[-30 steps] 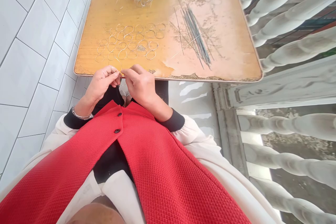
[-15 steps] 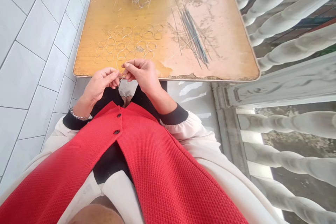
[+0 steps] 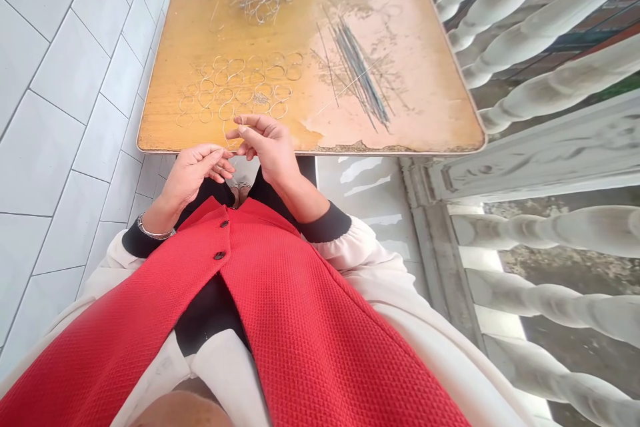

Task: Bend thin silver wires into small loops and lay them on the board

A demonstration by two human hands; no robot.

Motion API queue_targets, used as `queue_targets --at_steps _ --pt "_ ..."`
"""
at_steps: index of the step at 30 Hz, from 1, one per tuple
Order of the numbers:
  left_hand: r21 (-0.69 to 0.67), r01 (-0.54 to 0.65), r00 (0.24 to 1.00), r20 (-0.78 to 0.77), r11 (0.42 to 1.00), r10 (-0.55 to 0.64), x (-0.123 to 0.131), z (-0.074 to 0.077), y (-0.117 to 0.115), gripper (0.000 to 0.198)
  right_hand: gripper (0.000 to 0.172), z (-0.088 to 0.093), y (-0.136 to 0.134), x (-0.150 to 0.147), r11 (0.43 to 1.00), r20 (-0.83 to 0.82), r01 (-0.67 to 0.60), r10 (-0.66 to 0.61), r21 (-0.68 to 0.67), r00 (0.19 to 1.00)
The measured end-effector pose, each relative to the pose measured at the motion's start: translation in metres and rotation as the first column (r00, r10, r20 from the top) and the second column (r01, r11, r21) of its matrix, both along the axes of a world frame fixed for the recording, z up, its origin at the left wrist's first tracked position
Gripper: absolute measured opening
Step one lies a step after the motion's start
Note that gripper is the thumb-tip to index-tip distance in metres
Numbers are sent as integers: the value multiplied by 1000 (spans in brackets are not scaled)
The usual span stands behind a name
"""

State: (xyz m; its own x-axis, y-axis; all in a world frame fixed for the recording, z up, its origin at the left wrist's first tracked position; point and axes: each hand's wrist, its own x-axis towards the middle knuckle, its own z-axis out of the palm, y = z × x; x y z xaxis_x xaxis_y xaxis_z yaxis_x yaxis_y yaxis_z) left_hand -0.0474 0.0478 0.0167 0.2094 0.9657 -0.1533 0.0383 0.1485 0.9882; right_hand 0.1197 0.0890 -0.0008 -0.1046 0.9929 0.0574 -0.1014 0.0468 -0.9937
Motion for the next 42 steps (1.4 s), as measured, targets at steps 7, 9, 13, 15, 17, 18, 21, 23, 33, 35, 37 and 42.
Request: queue_targets --at_steps 7,9,13,15,17,18,21,23,33,35,37,42 --pt "43 26 997 -67 999 -23 -3 2 -1 21 39 12 0 4 987 -24 -149 148 -54 989" --pt "39 33 997 -70 999 -30 -4 3 -1 20 41 14 1 5 982 -28 -179 178 -62 984" --pt "19 58 998 -41 998 -58 -6 4 1 21 38 13 4 6 970 -99 -226 218 -84 971" --pt "27 70 997 -42 997 -69 -8 4 1 20 34 13 4 6 969 -122 -235 225 -79 967" --pt "52 78 995 -59 996 -75 -9 3 0 18 30 15 4 5 971 -110 -227 218 -71 970" --pt "66 80 995 -71 995 -76 -9 3 -1 17 29 17 3 5 973 -95 -219 213 -68 973" --pt "88 84 991 -109 993 -74 -11 3 -3 18 29 21 1 4 978 -50 -198 195 -64 980" --pt "84 96 988 -127 992 -85 -12 3 -3 20 30 21 0 4 981 -34 -187 185 -60 982" --pt "200 -37 988 -140 979 66 1 14 16 22 41 13 -8 -4 991 107 -109 101 75 989" --pt "186 -17 991 -126 982 41 5 17 15 21 42 10 -7 -4 988 184 -64 37 143 982" --pt "174 -11 993 -114 985 32 9 18 11 21 42 6 -7 -5 970 274 -14 -55 244 960" --pt "159 -7 997 -71 987 19 14 11 6 10 37 0 -4 -6 905 416 52 -244 421 876"
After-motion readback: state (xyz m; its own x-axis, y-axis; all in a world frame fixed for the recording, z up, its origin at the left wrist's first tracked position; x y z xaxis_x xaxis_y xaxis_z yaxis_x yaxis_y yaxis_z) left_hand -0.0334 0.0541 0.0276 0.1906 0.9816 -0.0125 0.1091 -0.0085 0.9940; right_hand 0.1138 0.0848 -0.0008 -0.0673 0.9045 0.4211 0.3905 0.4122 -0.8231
